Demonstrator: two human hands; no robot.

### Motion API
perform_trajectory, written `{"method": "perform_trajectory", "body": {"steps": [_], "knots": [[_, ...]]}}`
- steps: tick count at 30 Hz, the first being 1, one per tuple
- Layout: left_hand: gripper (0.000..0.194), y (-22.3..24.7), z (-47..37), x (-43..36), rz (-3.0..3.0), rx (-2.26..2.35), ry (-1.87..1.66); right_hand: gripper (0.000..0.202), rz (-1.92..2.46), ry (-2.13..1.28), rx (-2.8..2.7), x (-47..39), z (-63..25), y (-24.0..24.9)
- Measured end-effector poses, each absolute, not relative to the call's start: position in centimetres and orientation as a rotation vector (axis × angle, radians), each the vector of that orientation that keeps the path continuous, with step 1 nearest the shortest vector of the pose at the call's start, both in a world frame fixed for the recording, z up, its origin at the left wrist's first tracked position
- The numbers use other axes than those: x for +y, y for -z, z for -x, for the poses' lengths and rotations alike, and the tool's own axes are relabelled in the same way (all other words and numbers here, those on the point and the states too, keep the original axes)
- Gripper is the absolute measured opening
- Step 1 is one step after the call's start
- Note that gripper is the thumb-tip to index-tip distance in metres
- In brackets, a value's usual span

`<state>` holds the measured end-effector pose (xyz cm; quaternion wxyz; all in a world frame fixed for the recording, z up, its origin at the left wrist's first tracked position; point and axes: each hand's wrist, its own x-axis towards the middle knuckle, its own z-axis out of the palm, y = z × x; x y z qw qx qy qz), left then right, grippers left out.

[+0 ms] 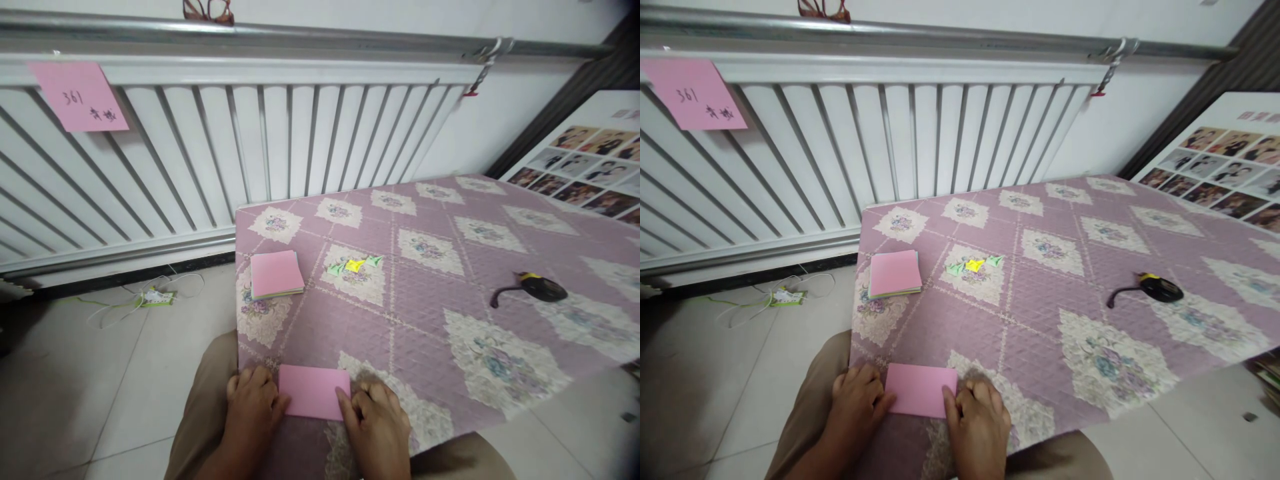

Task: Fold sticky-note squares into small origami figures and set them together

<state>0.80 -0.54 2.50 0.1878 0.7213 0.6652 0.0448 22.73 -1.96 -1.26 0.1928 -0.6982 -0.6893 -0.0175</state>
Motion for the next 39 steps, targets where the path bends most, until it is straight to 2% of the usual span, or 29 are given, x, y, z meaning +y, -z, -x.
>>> {"method": "perform_trajectory", "body": {"steps": [18, 26, 39], "knots": [[0.028, -3.2, -1.0, -0.6, -2.021, 1.909, -0.111, 0.035, 2.071, 0.005, -1.958, -1.8, -22.2, 0.0], [0.030, -3.0, -1.1, -0.5, -2.051, 1.914, -0.106, 0.037, 2.074, 0.056, -1.961, -1.7, -22.1, -0.3], [0.027, -2.8, -0.8, -0.8, -2.072, 1.905, -0.159, 0.035, 2.068, -0.044, -1.923, -2.1, -22.1, -0.1]]}}
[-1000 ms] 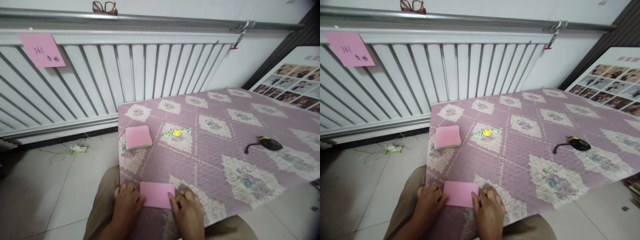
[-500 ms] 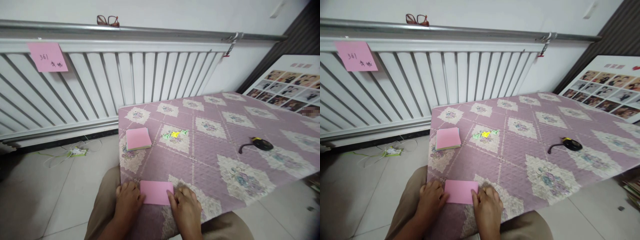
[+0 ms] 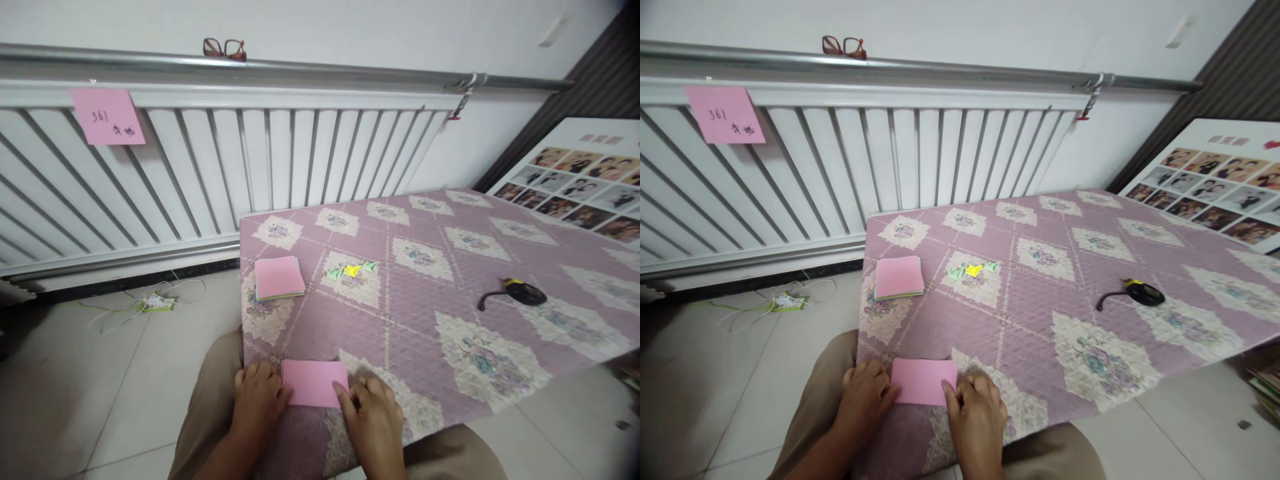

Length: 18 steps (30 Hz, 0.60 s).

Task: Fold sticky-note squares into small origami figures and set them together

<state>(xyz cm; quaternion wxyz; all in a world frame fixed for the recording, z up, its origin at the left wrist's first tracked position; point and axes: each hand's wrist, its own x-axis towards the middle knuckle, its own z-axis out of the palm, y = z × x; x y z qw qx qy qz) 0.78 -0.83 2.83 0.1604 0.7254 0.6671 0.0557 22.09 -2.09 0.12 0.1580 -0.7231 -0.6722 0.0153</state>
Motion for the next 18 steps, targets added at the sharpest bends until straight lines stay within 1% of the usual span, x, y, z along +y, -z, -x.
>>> {"method": "perform_trajectory", "body": {"steps": [18], "knots": [[0.028, -3.02, -0.83, -0.51, -2.078, 1.902, -0.112, 0.036, 2.109, -0.023, -1.955, -1.84, -22.05, -0.05]]}}
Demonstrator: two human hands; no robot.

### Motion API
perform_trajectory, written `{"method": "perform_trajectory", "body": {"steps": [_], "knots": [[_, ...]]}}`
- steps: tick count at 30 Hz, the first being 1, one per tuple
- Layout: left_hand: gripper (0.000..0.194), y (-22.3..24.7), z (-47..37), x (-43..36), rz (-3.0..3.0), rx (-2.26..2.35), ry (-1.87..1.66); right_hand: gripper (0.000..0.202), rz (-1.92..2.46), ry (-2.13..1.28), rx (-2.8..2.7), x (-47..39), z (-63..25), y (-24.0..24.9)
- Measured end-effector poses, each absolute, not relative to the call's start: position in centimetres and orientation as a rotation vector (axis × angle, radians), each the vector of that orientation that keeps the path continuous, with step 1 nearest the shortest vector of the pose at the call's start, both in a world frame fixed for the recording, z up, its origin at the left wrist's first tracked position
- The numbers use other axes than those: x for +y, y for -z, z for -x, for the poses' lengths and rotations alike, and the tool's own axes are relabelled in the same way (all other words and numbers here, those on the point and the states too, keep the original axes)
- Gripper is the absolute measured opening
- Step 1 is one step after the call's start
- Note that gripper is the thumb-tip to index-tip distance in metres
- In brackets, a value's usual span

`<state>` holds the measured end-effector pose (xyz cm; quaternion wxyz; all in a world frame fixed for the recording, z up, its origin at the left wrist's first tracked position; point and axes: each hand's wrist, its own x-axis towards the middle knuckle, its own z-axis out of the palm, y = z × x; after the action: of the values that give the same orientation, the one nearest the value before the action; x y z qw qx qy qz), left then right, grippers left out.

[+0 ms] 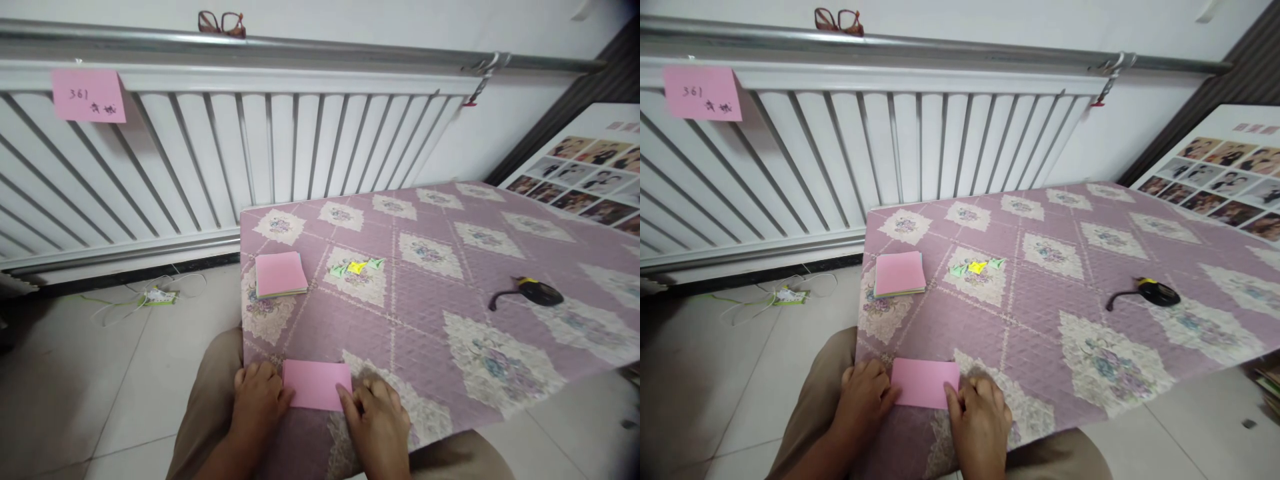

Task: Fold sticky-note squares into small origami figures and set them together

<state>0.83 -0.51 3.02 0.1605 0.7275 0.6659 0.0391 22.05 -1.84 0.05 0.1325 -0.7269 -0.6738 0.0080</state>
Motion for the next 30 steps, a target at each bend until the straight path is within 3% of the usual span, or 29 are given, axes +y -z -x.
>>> {"method": "perform_trajectory", "body": {"steps": [10, 25, 30], "knots": [[0.027, -2.5, -0.7, -0.4, -2.085, 1.891, -0.131, 0.038, 2.043, -0.048, -1.923, -2.2, -22.1, -0.1], [0.019, -0.9, -0.4, -0.7, -2.090, 1.931, -0.309, 0.020, 1.995, -0.048, -1.816, -2.2, -22.4, 0.7], [0.023, -0.6, -0.3, -0.3, -2.393, 1.629, -0.362, 0.025, 2.002, -0.022, -1.832, -2.3, -22.2, 0.5]]}}
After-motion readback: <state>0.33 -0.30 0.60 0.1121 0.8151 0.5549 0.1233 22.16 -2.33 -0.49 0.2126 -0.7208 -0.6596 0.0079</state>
